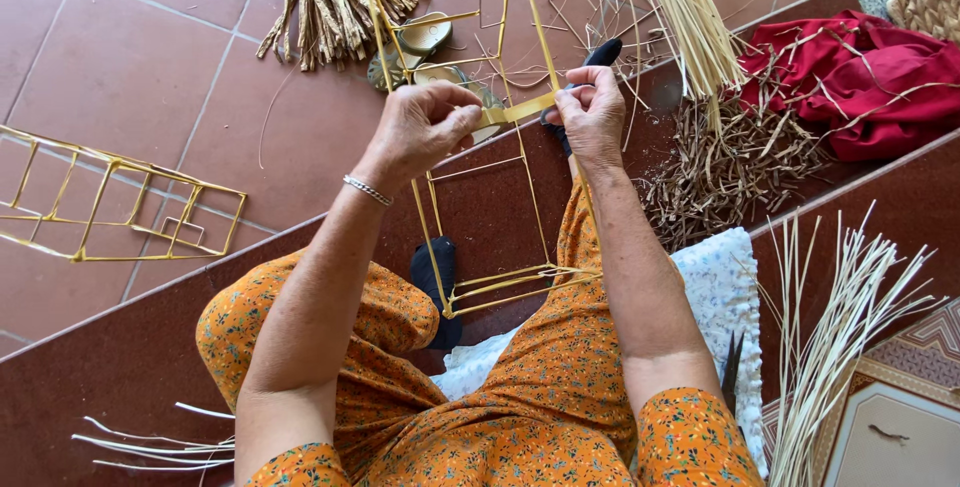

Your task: The person sits on the floor and wraps thin bamboo strips around a rectangular bamboo frame using tape. They secure the strips at multiple points, cut excess tape with scissors, and continue wrapping additional strips to reinforce the structure.

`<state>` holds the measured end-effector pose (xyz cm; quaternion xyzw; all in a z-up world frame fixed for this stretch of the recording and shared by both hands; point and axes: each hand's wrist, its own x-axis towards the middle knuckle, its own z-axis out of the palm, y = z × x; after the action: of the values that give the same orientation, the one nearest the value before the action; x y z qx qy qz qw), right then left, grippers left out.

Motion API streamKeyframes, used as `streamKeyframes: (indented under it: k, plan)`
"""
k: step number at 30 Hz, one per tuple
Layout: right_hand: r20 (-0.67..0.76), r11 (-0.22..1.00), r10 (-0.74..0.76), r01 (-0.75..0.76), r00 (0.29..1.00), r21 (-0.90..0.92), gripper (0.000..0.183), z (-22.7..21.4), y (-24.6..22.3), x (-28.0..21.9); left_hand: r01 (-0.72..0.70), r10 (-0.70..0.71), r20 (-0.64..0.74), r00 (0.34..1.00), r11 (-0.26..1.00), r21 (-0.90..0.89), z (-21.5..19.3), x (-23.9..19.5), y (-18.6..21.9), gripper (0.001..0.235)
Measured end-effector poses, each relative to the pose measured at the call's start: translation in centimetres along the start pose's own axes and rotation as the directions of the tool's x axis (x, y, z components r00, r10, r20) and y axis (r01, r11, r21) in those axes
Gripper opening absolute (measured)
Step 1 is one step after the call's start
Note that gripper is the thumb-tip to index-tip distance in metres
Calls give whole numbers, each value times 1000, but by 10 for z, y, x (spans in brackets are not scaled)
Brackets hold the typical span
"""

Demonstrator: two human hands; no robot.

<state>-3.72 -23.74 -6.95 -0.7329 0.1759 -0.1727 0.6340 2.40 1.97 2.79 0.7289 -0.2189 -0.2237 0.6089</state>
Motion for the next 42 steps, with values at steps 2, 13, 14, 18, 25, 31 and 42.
streamKeyframes:
  k: [2,13,14,18,25,31,42]
  plan:
    - [-10,1000,5,-5,1000,-11,23,-1,0,-1,3,-3,18,1000,1000,-5,-15,-4,9,14]
    - [3,1000,-2,2,1000,5,17,0,-1,-3,320,-182,-263,947,552,770,-51,-15,11,31]
    - [8,1000,-14,14,1000,-12,17,-1,-1,-3,357,-223,-280,934,520,776,-50,-12,6,34]
    - [17,997,-51,52,999,-59,17,-3,3,-4,413,-264,-321,909,478,775,-46,-5,-14,39]
    - [60,995,-94,96,994,-24,8,-3,-2,-6,383,-213,-319,924,546,745,-43,-7,-46,37]
    - [320,659,-486,581,813,-477,10,-20,-28,-13,-22,144,-67,987,541,841,-34,-20,-72,7]
    - [640,136,-85,646,763,-752,15,-17,-38,20,27,-43,-9,999,425,905,-25,-6,-54,23]
